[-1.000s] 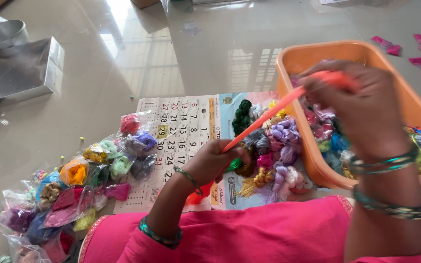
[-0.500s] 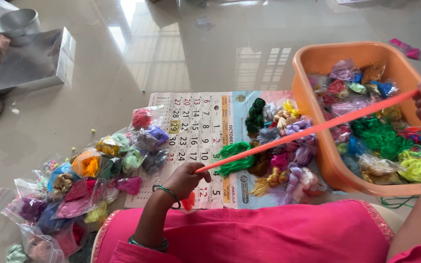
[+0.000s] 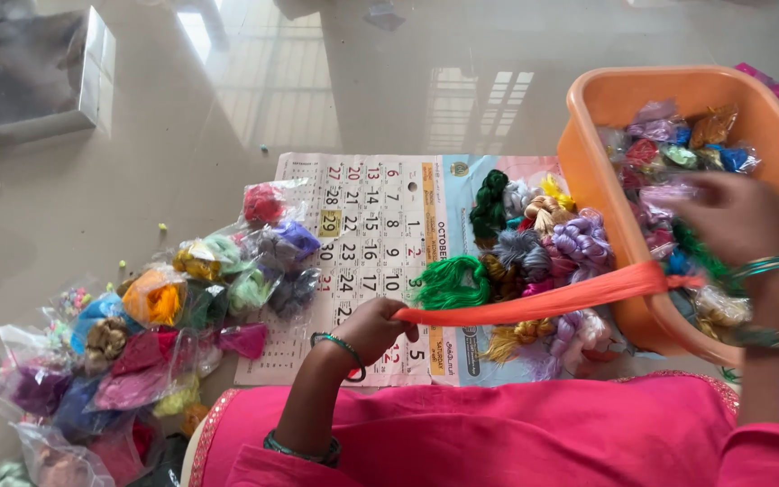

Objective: The person bundles colorful yarn by hand. The person takes strands of yarn from a container, folds and twists them together, and secures them with a different colored band of yarn.

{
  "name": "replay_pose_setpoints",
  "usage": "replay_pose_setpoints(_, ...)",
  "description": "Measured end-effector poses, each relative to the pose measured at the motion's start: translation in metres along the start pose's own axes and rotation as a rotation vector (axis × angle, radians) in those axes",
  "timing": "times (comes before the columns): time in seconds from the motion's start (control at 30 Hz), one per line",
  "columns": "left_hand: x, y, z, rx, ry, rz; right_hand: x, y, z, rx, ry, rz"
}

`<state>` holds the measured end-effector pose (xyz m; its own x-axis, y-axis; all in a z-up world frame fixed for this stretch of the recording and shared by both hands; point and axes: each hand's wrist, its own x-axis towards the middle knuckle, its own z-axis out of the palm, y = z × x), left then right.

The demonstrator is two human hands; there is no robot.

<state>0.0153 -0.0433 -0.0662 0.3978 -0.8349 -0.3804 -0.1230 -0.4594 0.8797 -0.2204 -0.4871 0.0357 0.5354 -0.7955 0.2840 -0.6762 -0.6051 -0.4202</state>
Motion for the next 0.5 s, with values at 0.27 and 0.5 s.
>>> replay_pose_setpoints(0.27,-0.020,0.033,-0.002,-0.167,-0.009,-0.065,-0.133,-0.204,0.089,0.508,-0.998,-0.899)
replay_pose_setpoints(0.5,-0.026,0.040,-0.005,-0.215,-0.028,-0.026,-0.105,-0.190,0.059,0.566,-1.457,-0.357)
